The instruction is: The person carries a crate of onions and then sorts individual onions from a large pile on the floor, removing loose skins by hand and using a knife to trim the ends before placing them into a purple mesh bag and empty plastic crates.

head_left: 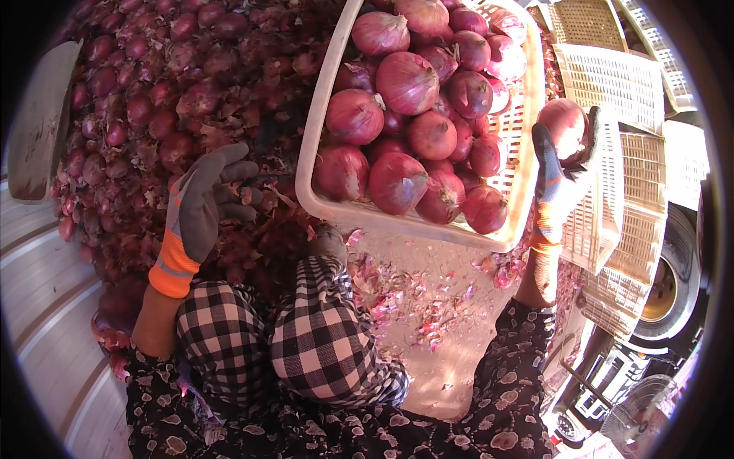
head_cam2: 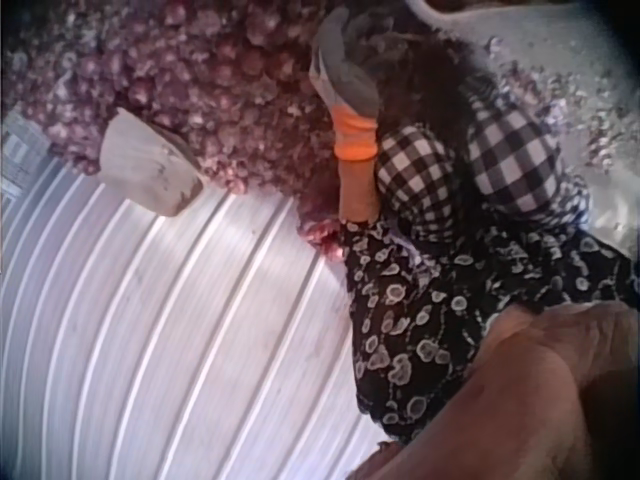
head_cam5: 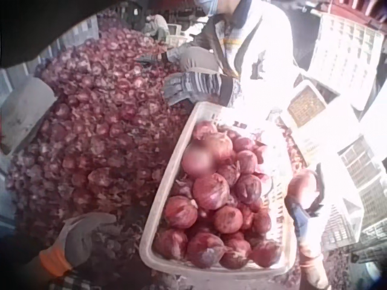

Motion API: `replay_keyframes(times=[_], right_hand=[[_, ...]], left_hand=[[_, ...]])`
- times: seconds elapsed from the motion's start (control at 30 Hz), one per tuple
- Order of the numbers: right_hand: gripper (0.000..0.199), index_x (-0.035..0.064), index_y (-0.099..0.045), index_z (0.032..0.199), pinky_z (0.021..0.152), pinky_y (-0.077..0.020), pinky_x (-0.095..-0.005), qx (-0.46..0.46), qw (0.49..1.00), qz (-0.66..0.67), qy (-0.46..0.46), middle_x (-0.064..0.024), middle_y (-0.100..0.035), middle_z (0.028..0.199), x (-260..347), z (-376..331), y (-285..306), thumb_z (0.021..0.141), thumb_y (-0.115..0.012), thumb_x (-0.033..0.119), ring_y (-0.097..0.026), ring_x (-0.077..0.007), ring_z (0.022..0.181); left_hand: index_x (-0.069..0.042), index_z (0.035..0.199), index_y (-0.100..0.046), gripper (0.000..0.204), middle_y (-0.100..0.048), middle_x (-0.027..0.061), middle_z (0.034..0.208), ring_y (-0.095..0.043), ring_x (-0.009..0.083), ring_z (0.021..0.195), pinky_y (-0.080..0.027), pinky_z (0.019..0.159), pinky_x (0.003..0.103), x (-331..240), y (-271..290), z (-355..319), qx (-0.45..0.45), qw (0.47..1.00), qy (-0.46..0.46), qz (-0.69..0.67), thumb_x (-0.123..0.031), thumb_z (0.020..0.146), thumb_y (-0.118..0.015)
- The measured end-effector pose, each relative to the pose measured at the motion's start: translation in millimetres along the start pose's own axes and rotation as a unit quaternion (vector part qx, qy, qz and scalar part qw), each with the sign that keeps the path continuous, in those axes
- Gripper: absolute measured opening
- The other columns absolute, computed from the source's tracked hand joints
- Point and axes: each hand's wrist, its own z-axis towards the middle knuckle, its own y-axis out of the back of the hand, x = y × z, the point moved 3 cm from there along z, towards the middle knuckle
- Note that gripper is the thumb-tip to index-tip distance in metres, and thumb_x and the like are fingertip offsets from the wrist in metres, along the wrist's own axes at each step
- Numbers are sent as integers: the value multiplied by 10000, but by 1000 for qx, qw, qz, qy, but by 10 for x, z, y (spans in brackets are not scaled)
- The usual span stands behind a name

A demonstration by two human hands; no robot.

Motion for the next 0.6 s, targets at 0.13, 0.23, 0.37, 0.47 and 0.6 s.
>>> replay_keyframes(times=[0.13, 0.23, 0.37, 0.47, 0.6], right_hand=[[666, 163, -401, 1359, 1005, -331, -453, 172, 859, -464, 133, -154, -502, 1261, -723, -4, -208, 774, -656, 355, -492, -317, 1131], [650, 203, -392, 1369, 1032, -275, -486, 254, 763, -583, 116, -155, -476, 1296, -1085, -126, -253, 795, -599, 428, -462, -331, 1166], [637, 203, -368, 1382, 1048, -222, -491, 285, 759, -564, 156, -156, -413, 1361, -1272, -70, -252, 820, -571, 424, -419, -332, 1220], [623, 145, -381, 1371, 1021, -297, -453, 241, 886, -353, 179, -164, -390, 1379, -601, -229, -699, 814, -635, 263, -378, -369, 1239], [743, 64, -391, 1337, 993, -387, -392, 413, 888, -188, -75, -162, -460, 1293, -396, -675, -1090, 701, -745, 213, -443, -308, 1201]], left_hand=[[67, 1277, -419, 608, -557, 216, 1114, -632, 221, 768, -553, 618, 319, 39, -29, 12, -9, 1000, 11, -2, -417, 911, -448], [57, 1267, -435, 587, -572, 193, 1090, -639, 221, 771, -552, 627, 313, 84, -21, 51, -5, 999, 25, -18, -410, 912, -451], [27, 1252, -461, 538, -584, 156, 1073, -636, 208, 784, -547, 629, 298, 113, 244, 15, -8, 998, 16, -52, -394, 917, -456], [2, 1234, -488, 478, -575, 144, 1098, -625, 186, 800, -539, 636, 290, 112, 473, -75, 0, 996, 20, -85, -359, 921, -474], [-1, 1217, -501, 477, -582, 136, 1083, -623, 176, 789, -536, 632, 300, 292, 848, -145, -39, 994, 27, -98, -369, 914, -500]])
